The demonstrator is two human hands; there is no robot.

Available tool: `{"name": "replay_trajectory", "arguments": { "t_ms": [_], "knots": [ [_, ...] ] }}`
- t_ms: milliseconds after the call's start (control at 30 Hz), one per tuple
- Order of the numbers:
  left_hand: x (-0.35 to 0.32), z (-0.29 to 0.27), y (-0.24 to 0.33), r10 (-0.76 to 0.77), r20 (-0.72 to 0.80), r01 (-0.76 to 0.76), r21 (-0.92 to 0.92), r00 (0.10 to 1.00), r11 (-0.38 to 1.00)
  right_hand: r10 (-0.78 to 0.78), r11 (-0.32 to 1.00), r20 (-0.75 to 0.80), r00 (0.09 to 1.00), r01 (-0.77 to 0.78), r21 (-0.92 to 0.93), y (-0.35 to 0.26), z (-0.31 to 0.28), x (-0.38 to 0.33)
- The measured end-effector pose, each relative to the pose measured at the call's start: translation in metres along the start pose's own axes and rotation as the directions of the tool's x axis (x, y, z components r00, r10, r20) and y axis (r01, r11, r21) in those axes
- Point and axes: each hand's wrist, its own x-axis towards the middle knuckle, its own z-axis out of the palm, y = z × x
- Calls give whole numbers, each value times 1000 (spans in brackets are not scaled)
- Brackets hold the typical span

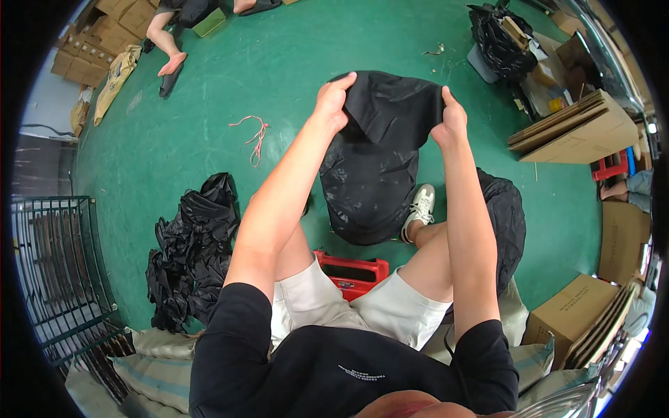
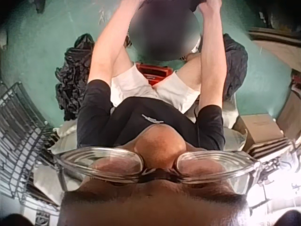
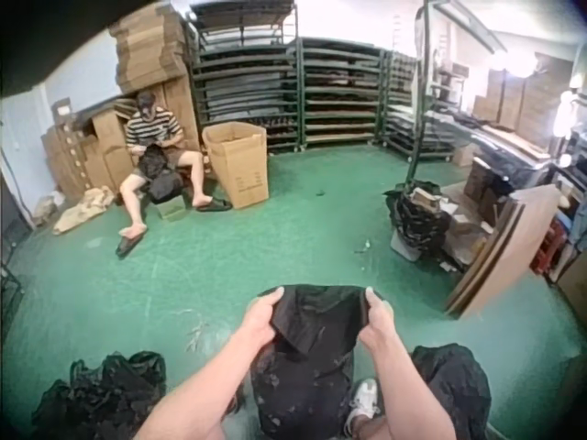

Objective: Inspecting and organizing black fabric covers in a manufacturing workshop.

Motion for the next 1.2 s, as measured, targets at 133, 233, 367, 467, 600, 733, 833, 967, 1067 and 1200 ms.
{"name": "replay_trajectory", "arguments": {
  "t_ms": [133, 233, 367, 467, 600, 733, 833, 967, 1067, 1200],
  "knots": [
    [20, 5, 19, 293, 98, -287, -69, 951, 955, -89, 991, 108, 990, 77, 113, -11, 16, 3],
    [18, 3, 28, 427, 164, -422, -68, 889, 904, -257, 966, 247, 934, 249, 65, -11, 24, -10],
    [51, -37, -21, 330, -328, -265, 229, 885, 937, -207, 959, 4, 978, 203, -198, 48, -21, 29],
    [72, -106, -79, 379, -410, -95, 564, 830, 820, -129, 922, -94, 987, 84, -379, 101, -93, 62],
    [44, -184, -127, 286, -658, 155, 528, 697, 835, 107, 798, -469, 877, -357, -486, 171, -120, 49],
    [6, -169, -164, 187, -669, 277, 523, 719, 806, 17, 793, -525, 851, -332, -512, 190, -188, 54],
    [-26, -212, -177, 271, -690, 300, 587, 671, 752, 20, 691, -511, 860, -381, -614, 213, -185, 24],
    [-31, -198, -211, 343, -600, 273, 703, 723, 657, -124, 679, -512, 850, -303, -668, 196, -225, 19],
    [-71, -225, -208, 236, -596, 308, 666, 768, 679, -19, 564, -545, 838, -441, -698, 198, -189, -44],
    [-97, -197, -209, 205, -483, 246, 713, 852, 657, -42, 556, -561, 827, -447, -701, 193, -190, -68]
  ]
}}
